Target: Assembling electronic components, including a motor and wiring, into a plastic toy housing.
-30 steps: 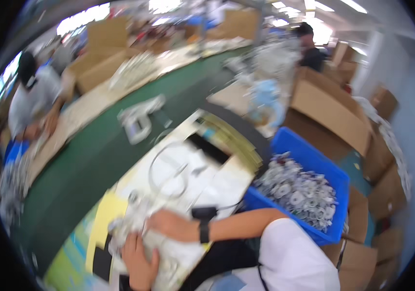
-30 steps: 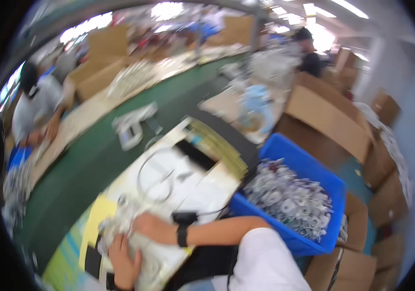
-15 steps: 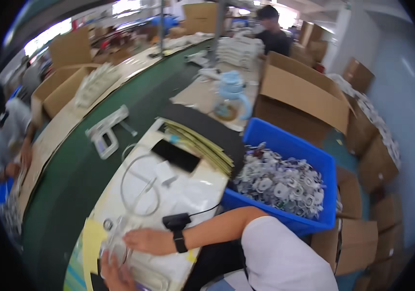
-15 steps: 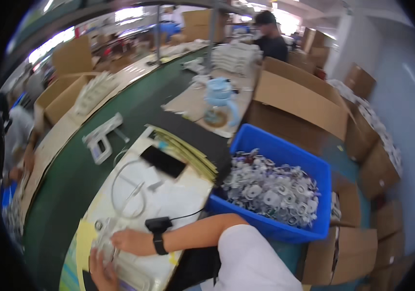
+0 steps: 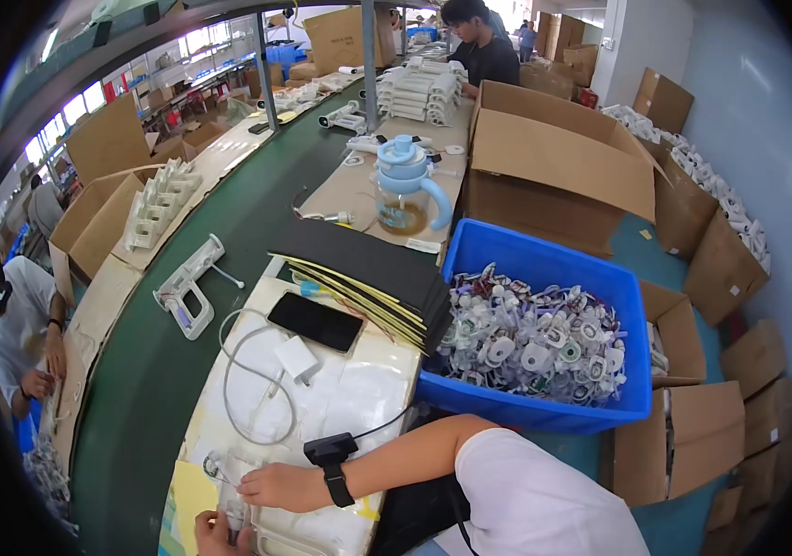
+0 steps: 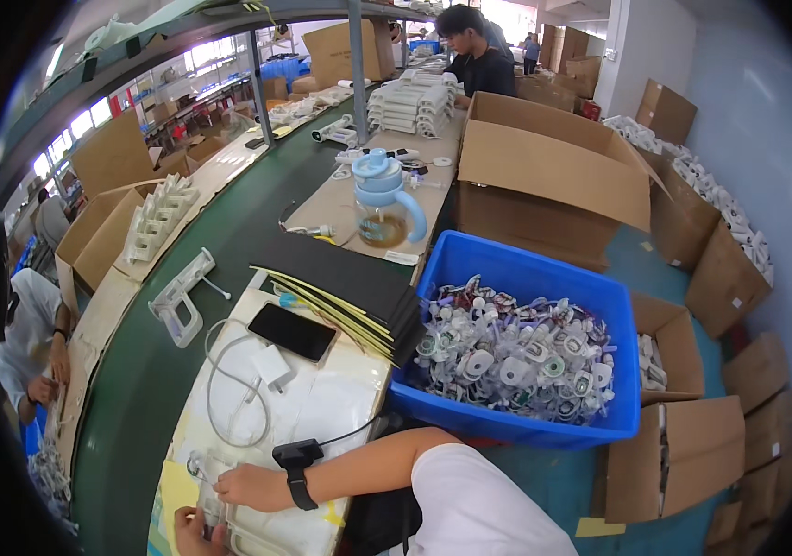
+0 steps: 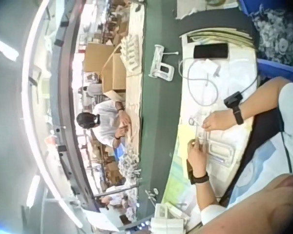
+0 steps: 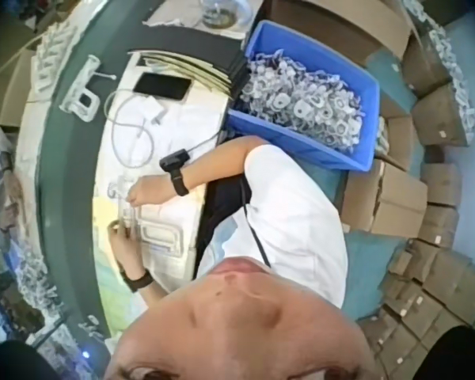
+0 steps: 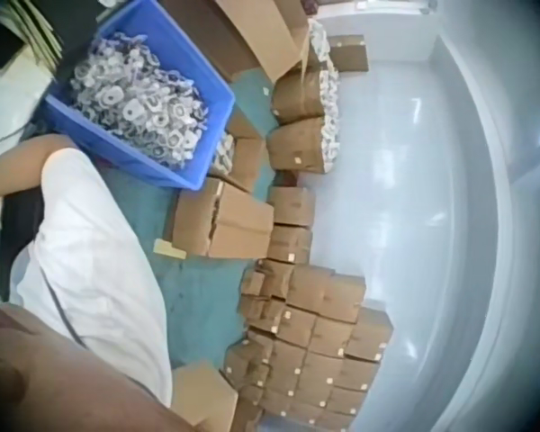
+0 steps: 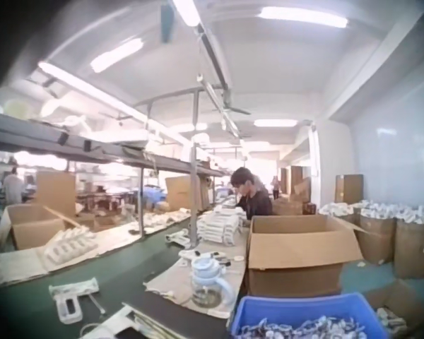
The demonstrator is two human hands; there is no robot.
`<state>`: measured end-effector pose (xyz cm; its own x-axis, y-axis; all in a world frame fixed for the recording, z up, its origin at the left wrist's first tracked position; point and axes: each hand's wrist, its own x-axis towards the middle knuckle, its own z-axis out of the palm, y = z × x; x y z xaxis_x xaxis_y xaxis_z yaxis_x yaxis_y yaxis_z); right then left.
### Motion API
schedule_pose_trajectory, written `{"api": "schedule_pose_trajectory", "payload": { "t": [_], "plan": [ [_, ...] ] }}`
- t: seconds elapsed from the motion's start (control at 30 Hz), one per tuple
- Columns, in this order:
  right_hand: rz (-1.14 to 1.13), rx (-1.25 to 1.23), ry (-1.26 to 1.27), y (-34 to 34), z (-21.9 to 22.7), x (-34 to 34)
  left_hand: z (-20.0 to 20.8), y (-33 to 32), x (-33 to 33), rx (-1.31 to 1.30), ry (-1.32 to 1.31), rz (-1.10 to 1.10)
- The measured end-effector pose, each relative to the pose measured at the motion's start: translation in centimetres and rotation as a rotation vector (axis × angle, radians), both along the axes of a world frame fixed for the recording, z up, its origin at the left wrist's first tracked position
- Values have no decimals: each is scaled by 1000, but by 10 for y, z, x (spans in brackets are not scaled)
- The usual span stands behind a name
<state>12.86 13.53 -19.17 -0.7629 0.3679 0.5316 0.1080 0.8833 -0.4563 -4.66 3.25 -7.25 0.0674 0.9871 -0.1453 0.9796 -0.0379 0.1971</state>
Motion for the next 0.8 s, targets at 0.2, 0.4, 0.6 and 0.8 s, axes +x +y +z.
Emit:
{"api": "schedule_pose_trajectory", "payload": {
  "t": [0.2,0.4,0.6,0.8],
  "plan": [
    [1,32,18,0,7,1,-17,-14,14,200,143,-33],
    [-305,-101,56,47,26,-21,-28,28,19,331,-227,-78],
    [-435,-204,-115,82,13,-44,-52,50,12,252,-401,11],
    [-67,-531,184,88,5,-70,-75,51,5,428,-267,30]
  ]
}}
